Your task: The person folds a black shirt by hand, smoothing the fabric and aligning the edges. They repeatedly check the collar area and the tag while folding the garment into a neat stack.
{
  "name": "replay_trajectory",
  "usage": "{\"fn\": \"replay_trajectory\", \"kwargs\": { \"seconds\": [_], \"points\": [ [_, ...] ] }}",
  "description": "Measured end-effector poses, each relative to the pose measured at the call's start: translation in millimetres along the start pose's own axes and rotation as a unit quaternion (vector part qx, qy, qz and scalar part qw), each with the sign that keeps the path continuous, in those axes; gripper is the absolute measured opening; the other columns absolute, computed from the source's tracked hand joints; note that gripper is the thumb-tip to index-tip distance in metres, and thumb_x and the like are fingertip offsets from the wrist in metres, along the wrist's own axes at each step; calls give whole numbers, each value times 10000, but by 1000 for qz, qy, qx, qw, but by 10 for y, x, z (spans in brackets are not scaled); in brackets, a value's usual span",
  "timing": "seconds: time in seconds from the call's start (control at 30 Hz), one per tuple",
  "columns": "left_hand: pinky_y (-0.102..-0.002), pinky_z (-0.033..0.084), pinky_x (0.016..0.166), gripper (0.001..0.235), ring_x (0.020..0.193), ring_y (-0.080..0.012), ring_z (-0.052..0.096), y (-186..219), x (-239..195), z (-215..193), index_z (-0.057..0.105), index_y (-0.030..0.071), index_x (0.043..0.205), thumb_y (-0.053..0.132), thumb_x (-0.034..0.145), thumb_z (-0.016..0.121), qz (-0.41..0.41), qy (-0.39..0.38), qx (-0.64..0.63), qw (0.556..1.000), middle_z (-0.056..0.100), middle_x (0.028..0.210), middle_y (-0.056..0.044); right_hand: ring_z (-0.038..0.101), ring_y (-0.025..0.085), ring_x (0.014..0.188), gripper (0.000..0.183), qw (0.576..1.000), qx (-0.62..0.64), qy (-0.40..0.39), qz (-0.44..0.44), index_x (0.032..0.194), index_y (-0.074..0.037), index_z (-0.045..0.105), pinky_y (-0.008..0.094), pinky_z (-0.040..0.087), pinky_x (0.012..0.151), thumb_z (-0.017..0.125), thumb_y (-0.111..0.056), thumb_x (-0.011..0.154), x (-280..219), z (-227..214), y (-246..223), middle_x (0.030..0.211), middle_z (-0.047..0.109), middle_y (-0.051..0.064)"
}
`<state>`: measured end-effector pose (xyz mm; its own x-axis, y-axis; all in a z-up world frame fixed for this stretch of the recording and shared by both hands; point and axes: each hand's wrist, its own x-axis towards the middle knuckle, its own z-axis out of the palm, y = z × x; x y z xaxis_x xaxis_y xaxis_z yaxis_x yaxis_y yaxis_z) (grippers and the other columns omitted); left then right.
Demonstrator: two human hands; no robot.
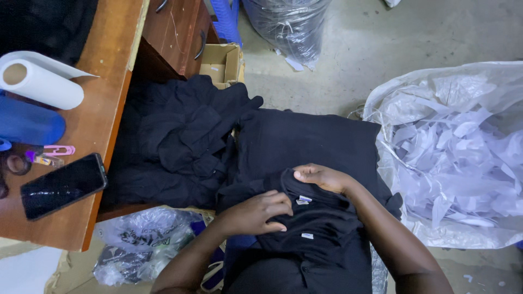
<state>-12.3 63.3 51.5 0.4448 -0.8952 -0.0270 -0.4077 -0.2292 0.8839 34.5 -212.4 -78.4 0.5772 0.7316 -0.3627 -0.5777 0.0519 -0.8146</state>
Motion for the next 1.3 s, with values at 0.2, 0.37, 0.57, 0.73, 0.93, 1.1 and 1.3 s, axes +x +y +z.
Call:
{"fn": "replay_trajectory", "kwargs": {
  "seconds": [0.2,0.37,0.57,0.73,0.93,1.1,1.3],
  "points": [
    [-524,560,989,420,1158,-442,646,-112,96,-41,646,34,1324,332,1028,666,12,-35,37,999,636,1214,-200,766,183,995,343,998,51,26,6,1253,15,743,393,603,915,639,-246,1057,-88,224,-232,1038,816,113],
    [-546,546,996,432,1188,-468,638,-44,224,-84,642,16,1329,289,1000,702,-28,-58,37,997,639,1228,-233,751,142,973,340,999,32,30,2,1253,0,745,341,598,887,689,-257,1038,-149,367,-471,1017,808,68],
    [-553,536,1016,399,1228,-472,616,3,172,-85,651,15,1299,284,1008,696,-48,-47,19,998,633,1244,-230,736,118,917,334,1000,15,12,0,1267,1,731,319,599,858,660,-258,1067,-126,315,-454,981,791,47],
    [-474,510,1008,386,1207,-386,617,-144,117,59,652,28,1283,314,1025,672,-28,-10,26,999,621,1265,-171,725,132,970,409,999,-29,-7,17,1284,-23,714,303,576,884,618,-348,1054,-163,323,-526,1063,775,60],
    [-408,481,983,361,1135,-312,620,-262,123,156,655,46,1249,330,1028,667,23,31,37,999,615,1229,-121,687,136,1116,520,995,-89,-24,30,1341,-55,678,293,532,994,568,-460,1034,-146,208,-454,1249,738,48],
    [-414,484,981,412,1190,-309,608,-222,99,154,649,44,1294,362,1032,645,-10,14,35,999,608,1283,-117,694,166,1150,487,997,-60,-43,21,1348,-52,676,318,540,1019,554,-421,1055,-136,226,-442,1279,738,69],
    [-419,467,1008,411,1192,-340,600,-87,151,106,622,34,1325,319,1031,660,21,14,45,999,590,1294,-153,692,147,1120,470,997,-58,-30,27,1326,-56,688,306,534,993,573,-419,1050,-139,206,-458,1243,745,51]
  ]
}}
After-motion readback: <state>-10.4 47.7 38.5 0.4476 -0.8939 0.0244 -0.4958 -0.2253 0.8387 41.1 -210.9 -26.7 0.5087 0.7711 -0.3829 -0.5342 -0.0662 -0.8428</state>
